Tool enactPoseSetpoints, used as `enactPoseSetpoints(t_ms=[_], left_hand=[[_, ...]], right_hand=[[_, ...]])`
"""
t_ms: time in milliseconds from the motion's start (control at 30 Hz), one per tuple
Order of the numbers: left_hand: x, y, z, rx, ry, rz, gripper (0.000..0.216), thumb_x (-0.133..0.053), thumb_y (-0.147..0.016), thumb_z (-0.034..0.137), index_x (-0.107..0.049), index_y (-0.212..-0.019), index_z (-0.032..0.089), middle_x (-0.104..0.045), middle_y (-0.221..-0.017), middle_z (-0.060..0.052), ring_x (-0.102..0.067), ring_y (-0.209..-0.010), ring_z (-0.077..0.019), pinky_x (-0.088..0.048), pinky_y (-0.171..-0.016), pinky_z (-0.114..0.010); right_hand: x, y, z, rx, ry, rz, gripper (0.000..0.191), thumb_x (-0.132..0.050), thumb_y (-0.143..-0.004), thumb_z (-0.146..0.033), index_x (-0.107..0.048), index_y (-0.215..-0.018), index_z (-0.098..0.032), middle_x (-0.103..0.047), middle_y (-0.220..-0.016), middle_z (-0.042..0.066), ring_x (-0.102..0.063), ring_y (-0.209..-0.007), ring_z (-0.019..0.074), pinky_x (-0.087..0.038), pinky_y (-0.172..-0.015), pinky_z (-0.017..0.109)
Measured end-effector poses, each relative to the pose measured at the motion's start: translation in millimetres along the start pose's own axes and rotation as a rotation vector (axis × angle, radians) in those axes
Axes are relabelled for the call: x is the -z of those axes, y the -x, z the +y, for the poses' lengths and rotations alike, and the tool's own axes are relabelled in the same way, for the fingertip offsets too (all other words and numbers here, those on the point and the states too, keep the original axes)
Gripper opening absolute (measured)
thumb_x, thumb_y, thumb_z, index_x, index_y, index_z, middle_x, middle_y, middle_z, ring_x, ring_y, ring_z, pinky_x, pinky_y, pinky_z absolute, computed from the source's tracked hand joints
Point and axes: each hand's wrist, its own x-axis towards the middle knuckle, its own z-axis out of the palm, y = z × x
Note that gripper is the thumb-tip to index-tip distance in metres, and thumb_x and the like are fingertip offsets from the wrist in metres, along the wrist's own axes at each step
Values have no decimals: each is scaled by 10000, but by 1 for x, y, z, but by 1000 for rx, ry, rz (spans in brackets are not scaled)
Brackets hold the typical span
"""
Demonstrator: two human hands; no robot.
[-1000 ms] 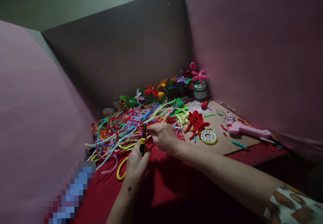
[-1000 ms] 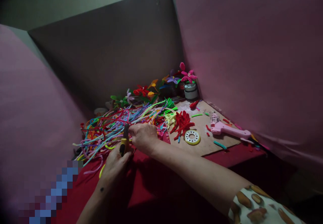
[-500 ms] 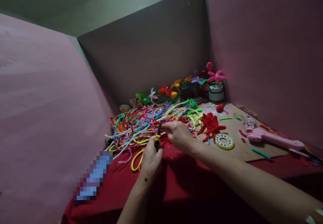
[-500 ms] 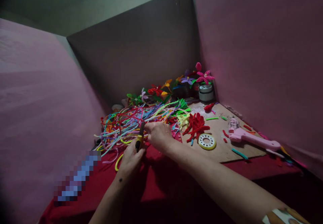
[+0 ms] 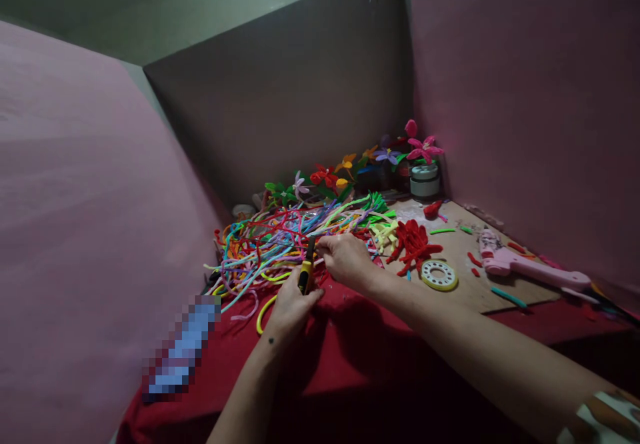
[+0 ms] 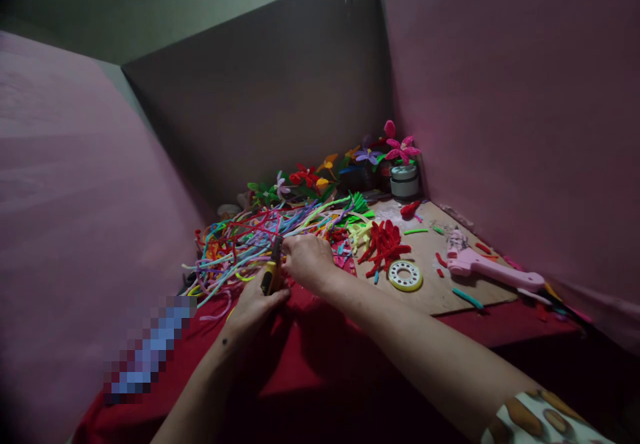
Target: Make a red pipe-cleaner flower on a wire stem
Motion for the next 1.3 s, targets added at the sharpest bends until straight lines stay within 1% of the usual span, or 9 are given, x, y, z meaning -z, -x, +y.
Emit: enactPoseSetpoints(t_ms=[133,300,500,667,767,867,1067,1200,1300], left_hand=[[-3,-9,-10,0,27,22,169,-588,-572,185,-506,-720,174,-520,-610,42,-485,-568,-131,-404,-566,-261],[-4,-17,-10,-2,81,1,119,-591,-557,190,-519,-649,165,-503,-555,44,-464,-520,-120,-388,-515,-248],[-4,-22,-9,23,148,-55,141,-604,-571,206,-537,-684,157,-534,-571,39,-478,-506,-113,-392,-500,-240],[-6,-25,-7,75,190,-83,126,-592,-598,205,-480,-644,171,-486,-477,63,-451,-417,-95,-377,-448,-226],[-7,-27,-8,112,196,-88,135,-602,-593,191,-472,-623,170,-469,-438,66,-435,-373,-91,-360,-408,-219],[-10,-29,-9,150,201,-77,148,-612,-598,194,-475,-651,173,-469,-430,72,-422,-340,-84,-355,-382,-213],[-11,-31,-8,171,209,-87,147,-617,-611,208,-489,-675,172,-491,-423,60,-435,-325,-91,-347,-355,-207],[-10,-32,-5,185,205,-80,113,-586,-600,163,-476,-577,167,-472,-388,50,-415,-310,-82,-333,-351,-205],[-9,-31,-6,206,195,-85,172,-555,-623,183,-440,-495,174,-437,-350,39,-402,-291,-87,-305,-333,-209]], right_hand=[[-1,-8,-3,-32,55,-28,275,-422,-816,-292,-690,-867,-256,-706,-832,64,-642,-788,209,-390,-594,259],[-1,-16,1,-57,84,-75,279,-417,-807,-291,-689,-857,-251,-700,-850,72,-637,-821,219,-409,-612,269],[-5,-19,5,-34,114,-64,290,-401,-818,-278,-682,-879,-239,-695,-873,81,-634,-836,224,-431,-647,283],[-5,-25,4,-23,162,-81,257,-452,-766,-221,-681,-883,-217,-695,-862,97,-641,-830,242,-451,-662,299],[-4,-28,4,-38,170,-99,257,-465,-740,-187,-685,-870,-202,-696,-851,103,-643,-832,250,-460,-665,303],[-4,-30,6,-33,171,-77,256,-467,-726,-177,-687,-857,-184,-695,-841,112,-646,-824,259,-467,-655,305],[-6,-29,6,-53,165,-81,252,-475,-728,-176,-687,-861,-207,-695,-831,96,-649,-819,255,-474,-668,313],[-9,-34,3,-69,203,-88,254,-467,-744,-172,-686,-869,-204,-693,-853,112,-649,-839,266,-480,-679,329],[-12,-38,-2,-57,229,-100,257,-474,-741,-171,-687,-882,-198,-692,-871,125,-650,-844,272,-483,-675,331]])
